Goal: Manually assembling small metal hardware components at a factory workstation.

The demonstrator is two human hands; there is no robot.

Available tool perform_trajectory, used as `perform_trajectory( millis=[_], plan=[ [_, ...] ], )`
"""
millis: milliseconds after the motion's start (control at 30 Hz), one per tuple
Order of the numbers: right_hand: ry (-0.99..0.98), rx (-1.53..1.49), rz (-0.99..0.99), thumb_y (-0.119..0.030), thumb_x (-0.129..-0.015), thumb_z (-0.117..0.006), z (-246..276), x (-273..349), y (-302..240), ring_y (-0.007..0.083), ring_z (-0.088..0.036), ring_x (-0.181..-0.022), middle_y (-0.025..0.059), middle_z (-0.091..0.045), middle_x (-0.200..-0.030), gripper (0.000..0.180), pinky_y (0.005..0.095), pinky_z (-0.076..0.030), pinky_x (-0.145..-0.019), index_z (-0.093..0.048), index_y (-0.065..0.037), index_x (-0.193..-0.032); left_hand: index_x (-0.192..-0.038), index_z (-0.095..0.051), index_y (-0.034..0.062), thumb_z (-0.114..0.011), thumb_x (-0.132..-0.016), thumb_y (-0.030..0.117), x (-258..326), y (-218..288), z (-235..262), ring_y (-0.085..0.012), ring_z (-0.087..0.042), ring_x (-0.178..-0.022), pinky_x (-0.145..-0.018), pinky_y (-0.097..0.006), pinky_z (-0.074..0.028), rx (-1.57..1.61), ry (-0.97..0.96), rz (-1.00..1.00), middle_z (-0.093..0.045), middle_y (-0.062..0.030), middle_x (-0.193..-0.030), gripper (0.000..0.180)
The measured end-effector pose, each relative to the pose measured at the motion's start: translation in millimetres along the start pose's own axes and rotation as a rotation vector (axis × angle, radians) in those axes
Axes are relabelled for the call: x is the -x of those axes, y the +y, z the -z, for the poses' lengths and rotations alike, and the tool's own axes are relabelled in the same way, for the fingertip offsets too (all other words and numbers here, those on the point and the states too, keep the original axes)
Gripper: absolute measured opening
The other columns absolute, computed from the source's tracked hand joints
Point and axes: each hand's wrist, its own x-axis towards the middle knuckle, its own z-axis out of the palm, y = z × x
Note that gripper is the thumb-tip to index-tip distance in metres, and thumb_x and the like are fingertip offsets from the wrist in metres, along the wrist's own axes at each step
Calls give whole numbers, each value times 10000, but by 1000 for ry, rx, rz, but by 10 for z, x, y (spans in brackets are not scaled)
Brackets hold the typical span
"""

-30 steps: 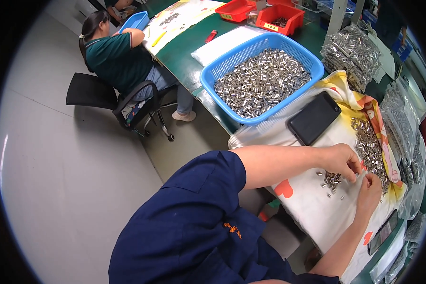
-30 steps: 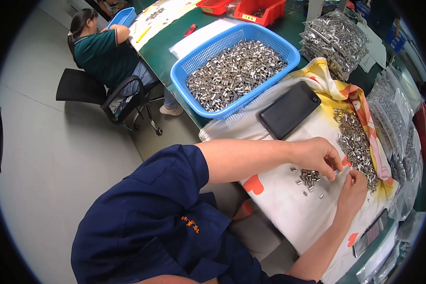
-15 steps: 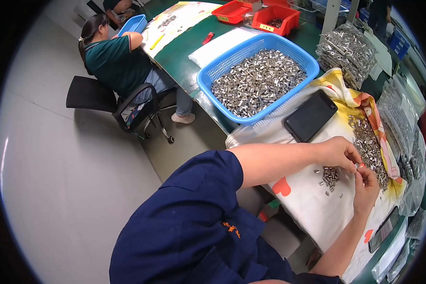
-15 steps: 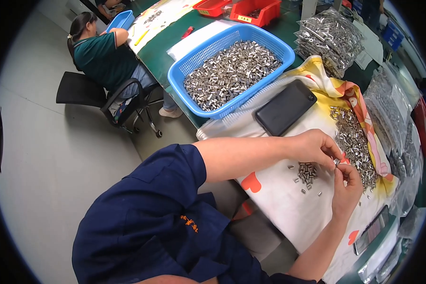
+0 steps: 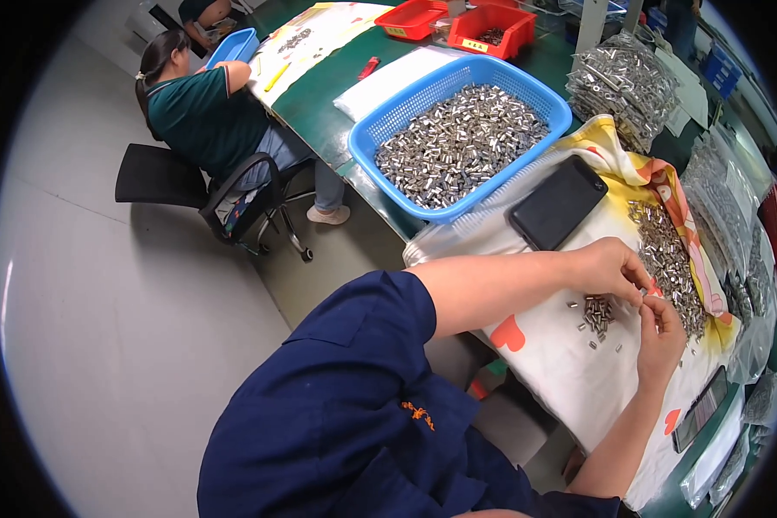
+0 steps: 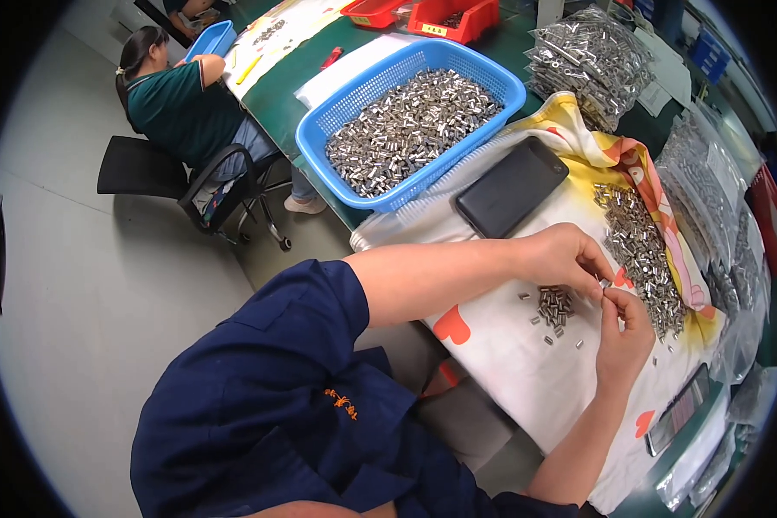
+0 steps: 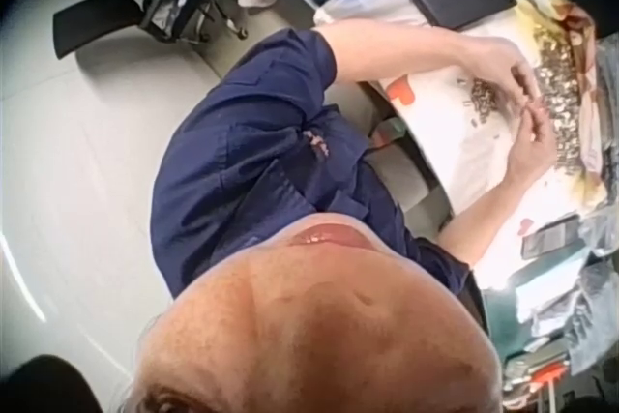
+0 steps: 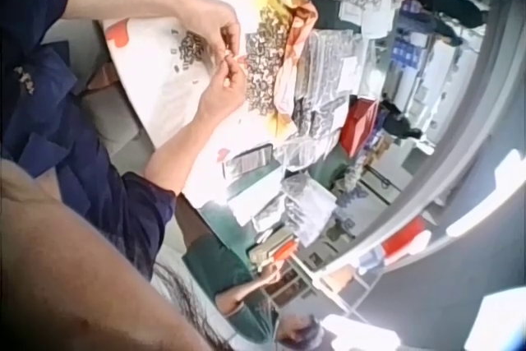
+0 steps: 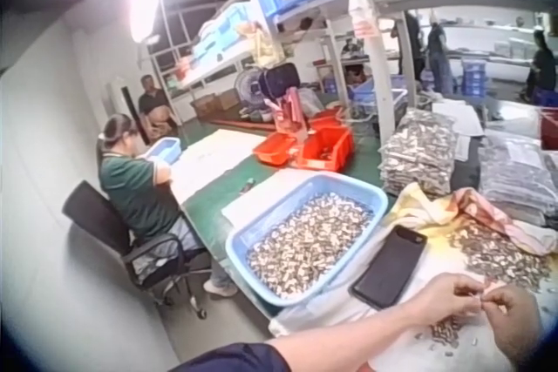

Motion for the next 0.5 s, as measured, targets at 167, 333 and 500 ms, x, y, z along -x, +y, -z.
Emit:
perform_trajectory(
  millis=[167, 333, 500],
  plan=[
    [-119, -82, -31, 7, -748, -585, 94, -14, -45, 84, -494, -646, 12, -548, -703, 49, 209, -402, -607, -569, 6, -795, -926, -629, -9, -684, -686, 43, 29, -26, 2, -84, -594, -718, -671, -205, -475, 47, -90, 42, -648, -60, -801, 252],
    [-229, -46, -71, 14, -744, -590, 152, -49, 5, 82, -477, -653, 8, -539, -731, 101, 201, -397, -633, -566, -5, -840, -929, -626, -12, -678, -698, 62, 8, -19, 30, -84, -595, -736, -686, -204, -474, -45, -148, 67, -648, -59, -815, 249],
    [189, -323, 154, 18, -810, -490, 373, 58, -298, 116, -506, -812, 54, -555, -882, 144, 221, -393, -741, -540, 14, -945, -948, -621, -4, -678, -710, 57, -16, -94, 89, -79, -592, -750, -705, -200, -470, -49, -123, 44, -642, -53, -843, 251]
  ],
)
